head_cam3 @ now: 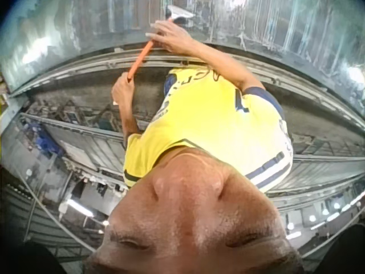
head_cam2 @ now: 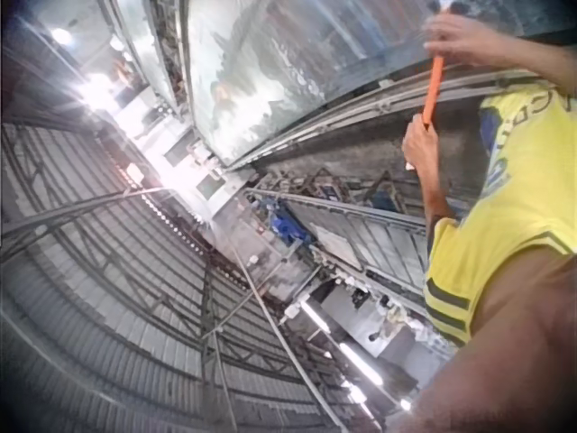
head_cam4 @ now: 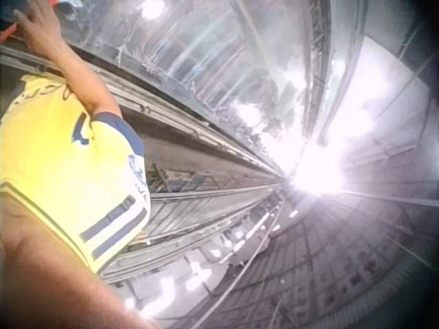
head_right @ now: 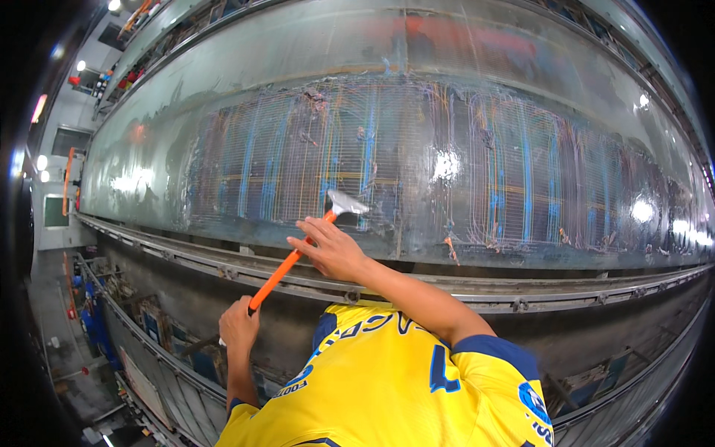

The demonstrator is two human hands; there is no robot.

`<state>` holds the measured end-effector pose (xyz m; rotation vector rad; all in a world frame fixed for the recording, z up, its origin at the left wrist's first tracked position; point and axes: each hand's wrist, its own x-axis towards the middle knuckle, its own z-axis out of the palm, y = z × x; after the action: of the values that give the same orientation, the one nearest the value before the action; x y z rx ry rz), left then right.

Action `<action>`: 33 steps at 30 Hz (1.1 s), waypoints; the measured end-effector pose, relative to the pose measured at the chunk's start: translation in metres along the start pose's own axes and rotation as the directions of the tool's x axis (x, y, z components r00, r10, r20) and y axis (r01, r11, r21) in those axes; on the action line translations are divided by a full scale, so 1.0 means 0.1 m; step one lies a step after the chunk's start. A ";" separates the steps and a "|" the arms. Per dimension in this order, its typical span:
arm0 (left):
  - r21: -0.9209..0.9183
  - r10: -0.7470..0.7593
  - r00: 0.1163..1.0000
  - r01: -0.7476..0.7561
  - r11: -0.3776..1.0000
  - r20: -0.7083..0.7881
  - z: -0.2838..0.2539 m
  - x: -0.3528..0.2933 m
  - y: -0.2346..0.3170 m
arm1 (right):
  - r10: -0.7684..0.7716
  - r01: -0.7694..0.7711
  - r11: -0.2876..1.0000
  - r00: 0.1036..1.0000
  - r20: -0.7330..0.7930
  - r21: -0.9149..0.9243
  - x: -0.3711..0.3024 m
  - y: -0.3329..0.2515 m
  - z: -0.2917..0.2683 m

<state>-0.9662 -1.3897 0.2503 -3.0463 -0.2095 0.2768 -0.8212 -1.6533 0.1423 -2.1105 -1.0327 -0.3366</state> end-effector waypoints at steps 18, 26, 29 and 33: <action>-0.177 0.288 0.957 -0.283 0.943 0.008 -0.04 -0.32 -1.41 | 0.093 -0.092 0.994 0.996 0.016 -0.052 -0.12 0.15 1.35; -0.136 0.428 0.887 -0.452 0.882 -0.171 -0.14 -0.14 -1.76 | 0.082 -0.104 0.975 0.990 -0.117 -0.198 0.34 -0.30 1.18; -0.788 0.334 0.831 0.187 0.587 0.445 -0.05 -0.26 -1.96 | 0.006 -0.042 0.984 0.978 -0.208 -0.173 0.48 -0.40 1.14; -0.752 0.358 0.666 0.525 0.399 0.655 -0.07 -0.21 -1.92 | 0.007 -0.012 0.988 1.000 -0.029 -0.154 0.14 -0.20 1.09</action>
<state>-1.0097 -1.2039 0.2779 -3.5787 -0.8663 2.1690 -0.8368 -1.5580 0.0854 -2.2403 -1.0081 -0.4531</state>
